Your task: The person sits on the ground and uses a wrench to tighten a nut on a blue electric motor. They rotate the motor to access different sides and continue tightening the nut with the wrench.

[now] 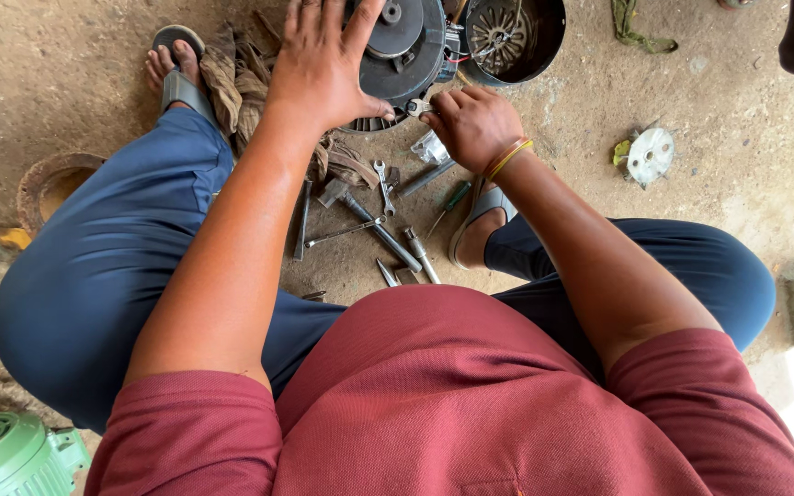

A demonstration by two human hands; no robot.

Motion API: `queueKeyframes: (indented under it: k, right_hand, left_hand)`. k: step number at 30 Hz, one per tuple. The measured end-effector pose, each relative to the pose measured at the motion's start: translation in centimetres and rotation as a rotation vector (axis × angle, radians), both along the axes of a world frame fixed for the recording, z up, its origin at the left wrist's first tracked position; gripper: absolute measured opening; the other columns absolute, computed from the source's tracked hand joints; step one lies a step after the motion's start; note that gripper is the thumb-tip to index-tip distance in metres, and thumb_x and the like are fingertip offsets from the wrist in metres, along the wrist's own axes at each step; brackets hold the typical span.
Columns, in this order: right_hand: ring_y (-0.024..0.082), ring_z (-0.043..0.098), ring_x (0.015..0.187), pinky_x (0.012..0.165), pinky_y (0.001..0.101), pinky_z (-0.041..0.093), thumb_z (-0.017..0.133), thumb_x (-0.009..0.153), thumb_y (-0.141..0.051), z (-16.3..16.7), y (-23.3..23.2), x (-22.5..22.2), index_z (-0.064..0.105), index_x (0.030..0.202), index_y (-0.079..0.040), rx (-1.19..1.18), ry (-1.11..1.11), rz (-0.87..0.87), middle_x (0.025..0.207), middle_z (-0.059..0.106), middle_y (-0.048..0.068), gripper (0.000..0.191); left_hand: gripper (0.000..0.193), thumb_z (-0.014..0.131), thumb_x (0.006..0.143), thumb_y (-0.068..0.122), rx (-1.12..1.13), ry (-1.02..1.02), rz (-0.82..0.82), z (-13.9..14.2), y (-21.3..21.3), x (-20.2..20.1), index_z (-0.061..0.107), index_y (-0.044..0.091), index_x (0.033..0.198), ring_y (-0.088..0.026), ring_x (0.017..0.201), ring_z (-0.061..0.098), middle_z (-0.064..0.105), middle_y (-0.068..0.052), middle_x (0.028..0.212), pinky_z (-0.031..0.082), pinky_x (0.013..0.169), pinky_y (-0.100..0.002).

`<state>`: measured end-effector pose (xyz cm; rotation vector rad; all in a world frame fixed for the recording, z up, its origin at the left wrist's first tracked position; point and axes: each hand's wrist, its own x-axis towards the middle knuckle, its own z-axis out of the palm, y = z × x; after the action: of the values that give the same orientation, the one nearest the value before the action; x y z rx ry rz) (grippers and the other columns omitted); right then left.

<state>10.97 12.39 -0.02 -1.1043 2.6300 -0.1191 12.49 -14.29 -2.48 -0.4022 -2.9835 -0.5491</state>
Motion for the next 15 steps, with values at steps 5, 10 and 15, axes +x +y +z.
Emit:
queueKeyframes:
  k: [5, 10, 15]
  right_hand:
    - [0.028, 0.066, 0.087, 0.074, 0.0421, 0.054, 0.039, 0.113, -0.047, 0.2, -0.8, 0.3, 0.061, 0.104, -0.01, 0.069, -0.009, -0.067, 0.092, 0.069, 0.01, 0.044]
    - [0.028, 0.067, 0.082, 0.071, 0.0436, 0.054, 0.039, 0.111, -0.049, 0.7, -1.6, 0.7, 0.06, 0.104, -0.009, 0.165, -0.127, -0.179, 0.087, 0.068, 0.012, 0.046]
    - [0.033, 0.07, 0.081, 0.069, 0.0465, 0.054, 0.046, 0.11, -0.045, 0.6, -2.0, 1.8, 0.062, 0.102, -0.01, 0.05, -0.018, -0.219, 0.089, 0.07, 0.012, 0.039]
  left_hand:
    - [0.142, 0.101, 0.064, 0.063, 0.067, 0.091, 0.015, -0.2, -0.3, 0.7, 0.012, 0.028, 0.17, -0.05, 0.152, 0.023, 0.027, -0.018, 0.168, 0.024, 0.125, -0.063]
    - [0.141, 0.102, 0.063, 0.059, 0.108, 0.081, 0.037, 0.5, 0.0, 0.9, 0.014, 0.03, 0.169, -0.051, 0.153, 0.019, 0.026, -0.011, 0.17, 0.025, 0.124, -0.064]
    - [0.14, 0.102, 0.066, 0.057, 0.117, 0.097, 0.047, 1.1, 0.2, 1.1, 0.013, 0.032, 0.17, -0.051, 0.153, 0.018, 0.024, -0.008, 0.172, 0.025, 0.123, -0.067]
